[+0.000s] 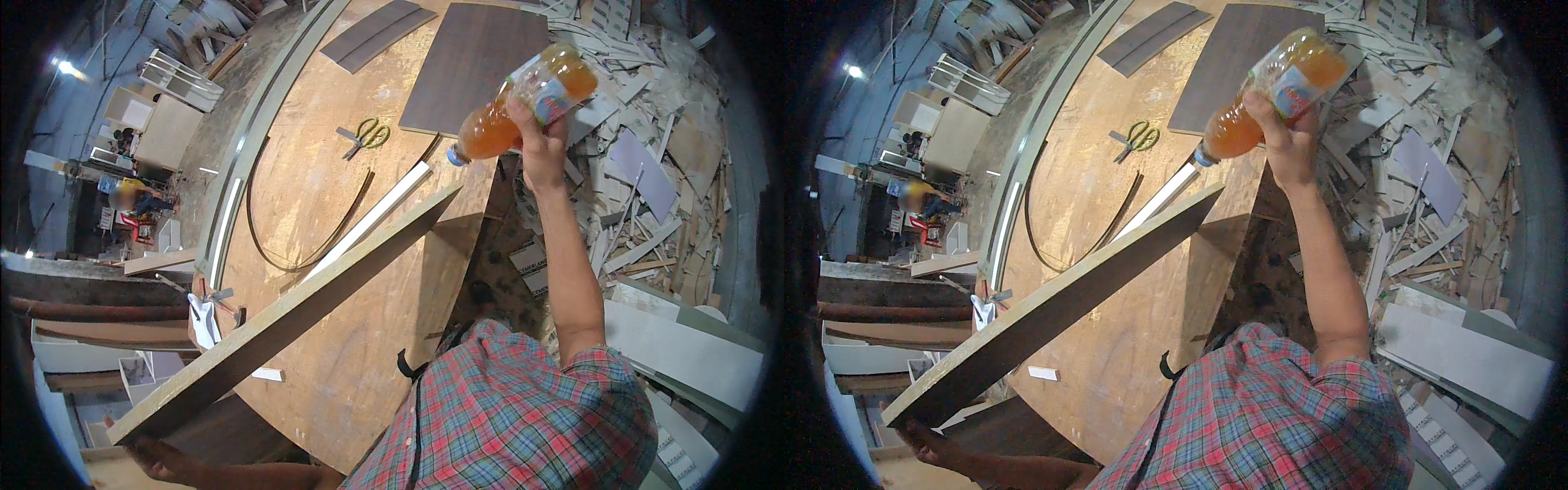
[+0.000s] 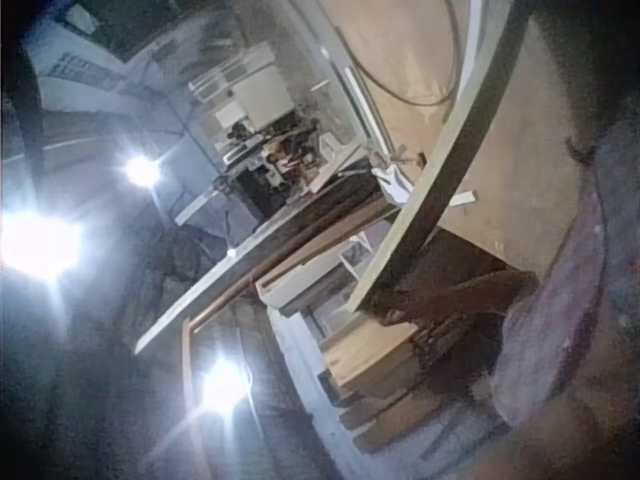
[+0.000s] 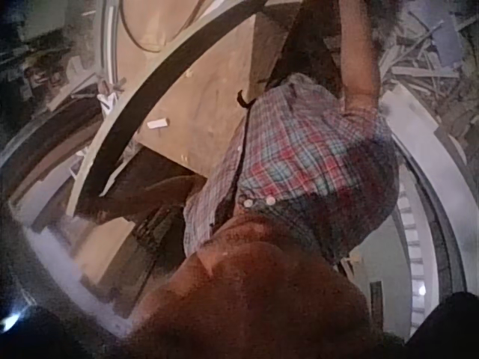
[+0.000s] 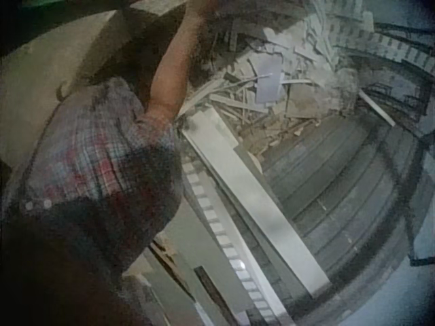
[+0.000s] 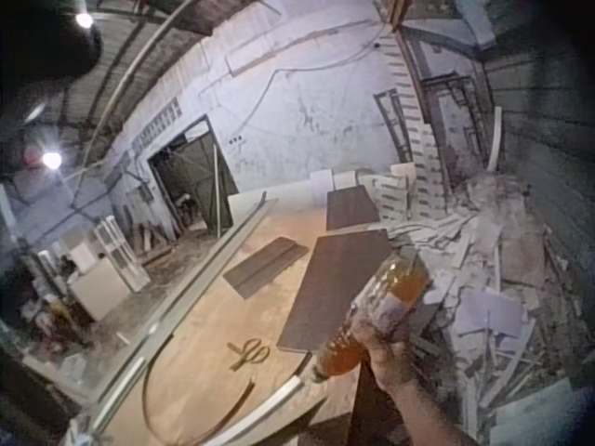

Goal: The person applies glue to the edges of wooden panels by hand using a plastic bottle.

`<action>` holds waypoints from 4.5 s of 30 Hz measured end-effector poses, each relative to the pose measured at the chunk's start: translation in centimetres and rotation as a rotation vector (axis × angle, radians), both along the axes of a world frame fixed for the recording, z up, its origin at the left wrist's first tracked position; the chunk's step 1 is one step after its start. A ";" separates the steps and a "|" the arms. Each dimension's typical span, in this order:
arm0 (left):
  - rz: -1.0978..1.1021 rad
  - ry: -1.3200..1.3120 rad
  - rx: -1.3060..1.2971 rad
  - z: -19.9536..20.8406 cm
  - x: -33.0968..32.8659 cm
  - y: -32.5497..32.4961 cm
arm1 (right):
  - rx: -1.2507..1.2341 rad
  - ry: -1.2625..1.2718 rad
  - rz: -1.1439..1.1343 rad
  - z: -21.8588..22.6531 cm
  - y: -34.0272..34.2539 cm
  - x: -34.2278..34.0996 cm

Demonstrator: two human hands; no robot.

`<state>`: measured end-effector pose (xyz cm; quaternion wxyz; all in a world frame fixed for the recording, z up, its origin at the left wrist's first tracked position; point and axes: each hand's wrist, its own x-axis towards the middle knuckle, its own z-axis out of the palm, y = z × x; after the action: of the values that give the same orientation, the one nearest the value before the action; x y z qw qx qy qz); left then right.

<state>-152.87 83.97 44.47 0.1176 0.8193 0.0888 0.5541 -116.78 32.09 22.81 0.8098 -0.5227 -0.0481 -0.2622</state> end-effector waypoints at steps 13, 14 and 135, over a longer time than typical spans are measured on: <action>-0.025 0.014 0.008 0.7 0.1 0.5 | 0.045 0.172 0.034 -7.1 -0.1 3.3; -0.032 0.013 0.003 0.6 0.1 0.5 | 0.041 0.182 0.018 -7.0 -0.8 3.8; 0.085 1.121 -0.712 -45.4 88.4 -21.7 | 0.469 0.320 -0.785 -17.8 -34.3 -14.5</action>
<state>-64.42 62.23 -0.92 0.2952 0.8903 0.3465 -0.0151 -131.31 -2.18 4.99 0.7429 -0.3387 0.3382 -0.4680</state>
